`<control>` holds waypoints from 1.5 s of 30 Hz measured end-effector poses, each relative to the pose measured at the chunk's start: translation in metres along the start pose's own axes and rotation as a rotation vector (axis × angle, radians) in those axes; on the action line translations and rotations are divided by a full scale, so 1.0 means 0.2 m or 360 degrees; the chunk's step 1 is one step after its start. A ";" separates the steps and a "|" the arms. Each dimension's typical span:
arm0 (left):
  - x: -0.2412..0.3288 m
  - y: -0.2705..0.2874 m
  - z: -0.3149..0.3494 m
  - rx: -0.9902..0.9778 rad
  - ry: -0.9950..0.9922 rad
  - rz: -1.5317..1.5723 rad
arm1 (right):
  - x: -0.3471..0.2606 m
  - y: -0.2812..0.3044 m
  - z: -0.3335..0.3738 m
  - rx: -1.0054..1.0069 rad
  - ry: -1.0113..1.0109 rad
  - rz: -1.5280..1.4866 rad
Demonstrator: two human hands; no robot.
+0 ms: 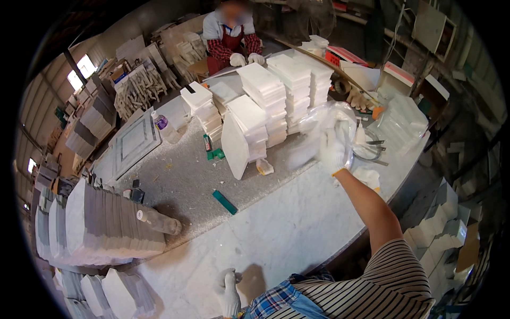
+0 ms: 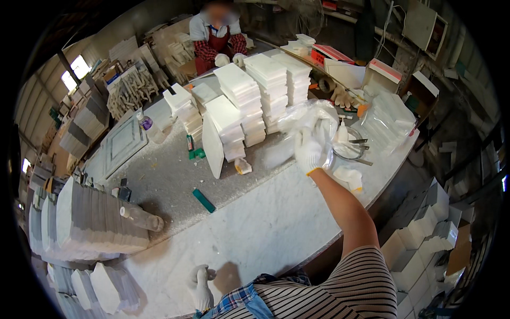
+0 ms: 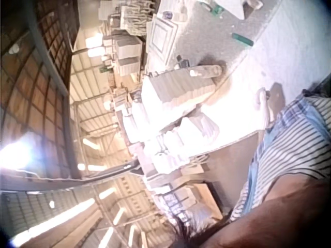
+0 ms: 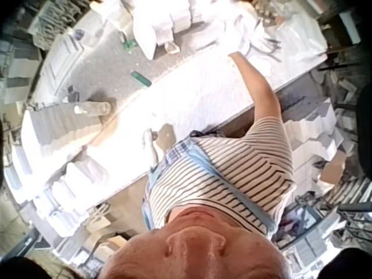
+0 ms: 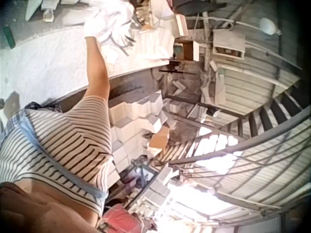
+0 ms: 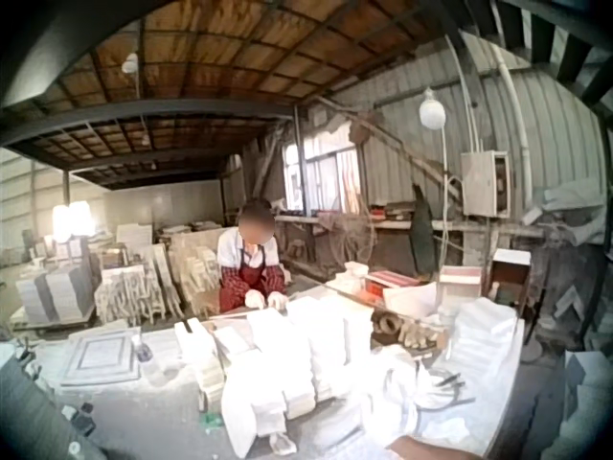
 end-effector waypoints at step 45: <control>0.48 -0.16 -0.41 0.0049 -0.0563 -0.0318 | -1.12 1.10 0.66 0.0067 0.2127 -0.1966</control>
Point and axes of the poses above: each hand's wrist, its own z-axis away from the middle knuckle, its own y-axis out of the back of the hand, x = y × z, the point moved 1 cm from there along -z, towards the middle knuckle, and after that the axes turned 6 degrees about -z, right-handed, at the moved point
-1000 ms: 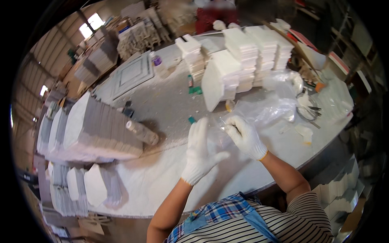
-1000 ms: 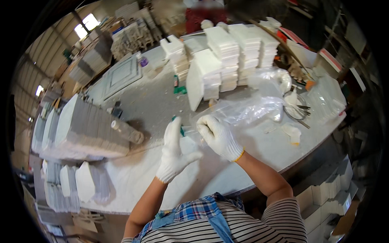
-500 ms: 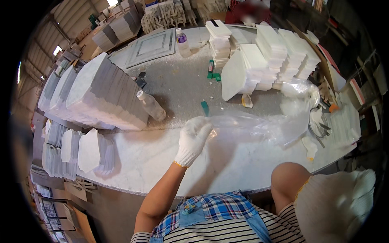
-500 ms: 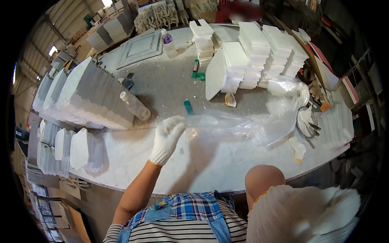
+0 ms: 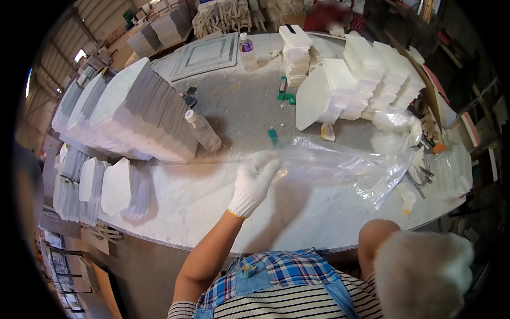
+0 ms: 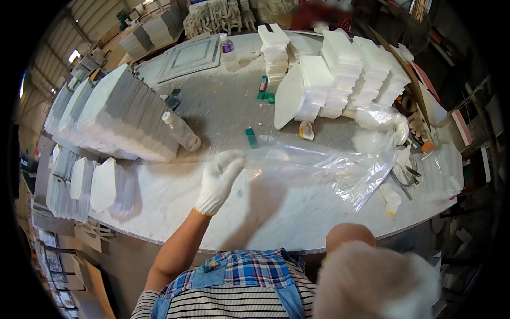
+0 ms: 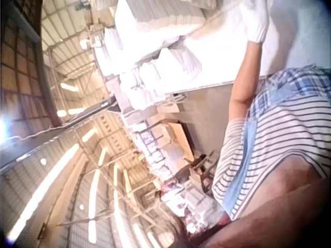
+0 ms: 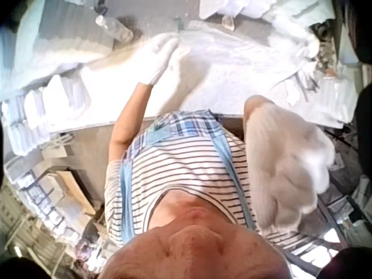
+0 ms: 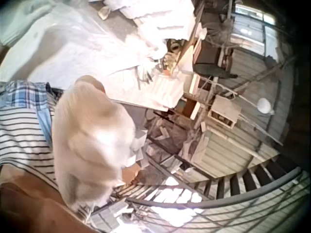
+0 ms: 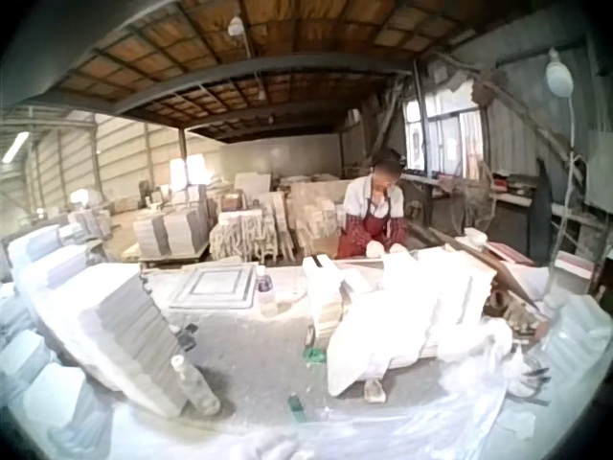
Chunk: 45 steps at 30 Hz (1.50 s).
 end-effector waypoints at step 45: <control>0.22 0.86 0.33 0.0773 -0.0151 0.0495 | 1.20 -0.53 0.89 -0.1390 -0.1683 0.0331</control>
Point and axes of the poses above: each hand's wrist, its own z-axis away from the middle knuckle, its own y-axis out of the back of the hand, x = y × z, the point moved 1 cm from there along -z, towards the middle knuckle, and after that the axes turned 6 degrees about -z, right-handed, at the moved point
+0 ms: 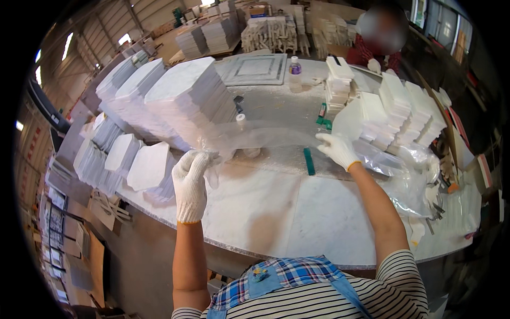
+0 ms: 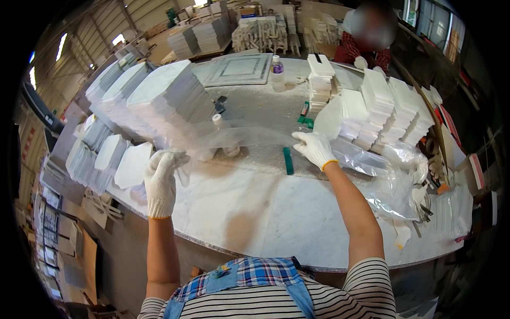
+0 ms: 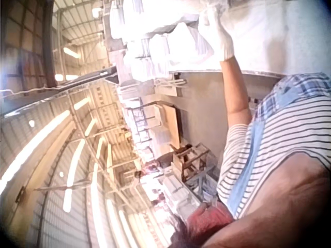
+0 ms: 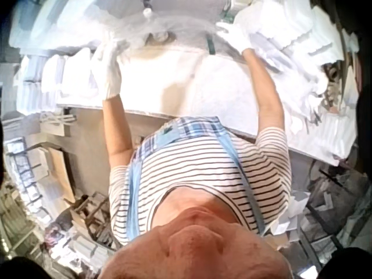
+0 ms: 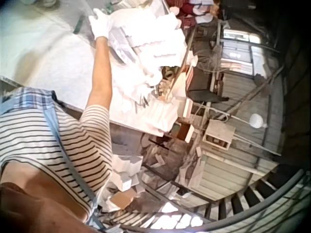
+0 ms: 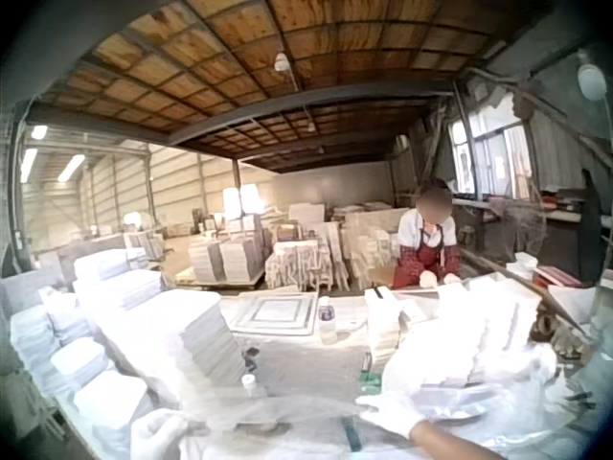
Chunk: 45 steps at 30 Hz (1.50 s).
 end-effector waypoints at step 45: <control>-1.32 0.03 -0.41 -0.0627 -0.1867 -0.1534 | -1.37 -1.45 1.72 0.0071 -0.0876 -0.0920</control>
Point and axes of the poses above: each hand's wrist, its own z-axis away from the middle knuckle, its own y-axis out of the back of the hand, x = y × z, the point moved 1 cm from there along -z, towards the middle knuckle, and after that the axes turned 6 degrees about -z, right-handed, at the moved point
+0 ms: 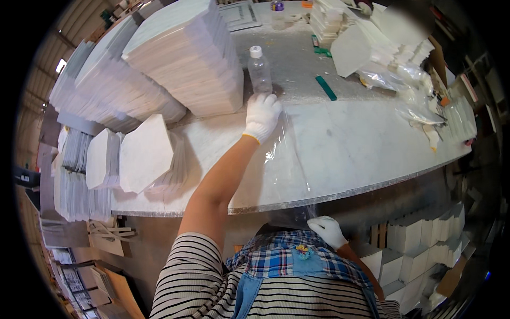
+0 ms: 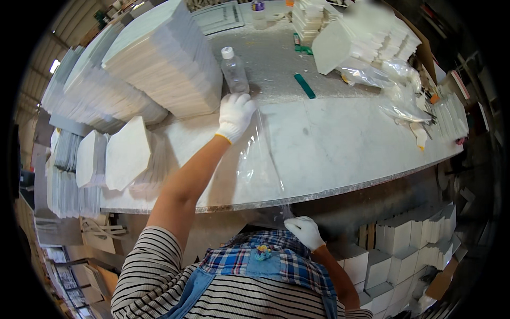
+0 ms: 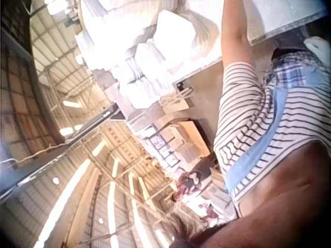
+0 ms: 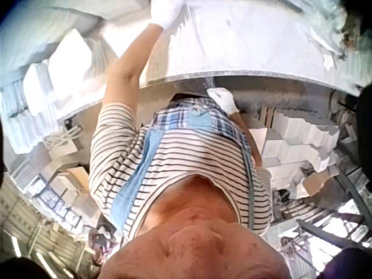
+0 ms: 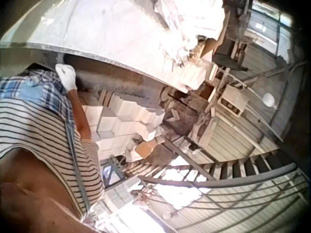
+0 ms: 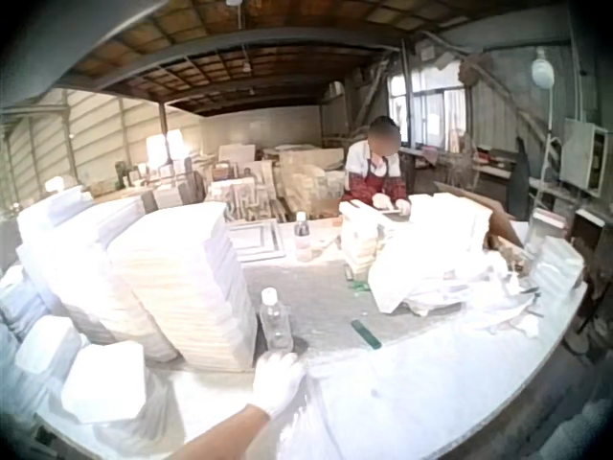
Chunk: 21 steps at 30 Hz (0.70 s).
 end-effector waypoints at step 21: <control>0.57 0.54 0.41 -0.0665 0.0482 0.0850 | 0.33 -0.05 -0.14 0.0300 0.0160 0.0865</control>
Point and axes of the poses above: each hand's wrist, its own z-axis away from the middle knuckle, its own y-axis out of the back of the hand, x = y × z, the point moved 1 cm from there along -z, towards the middle knuckle, and after that the axes turned 6 degrees about -z, right-handed, at the moved point
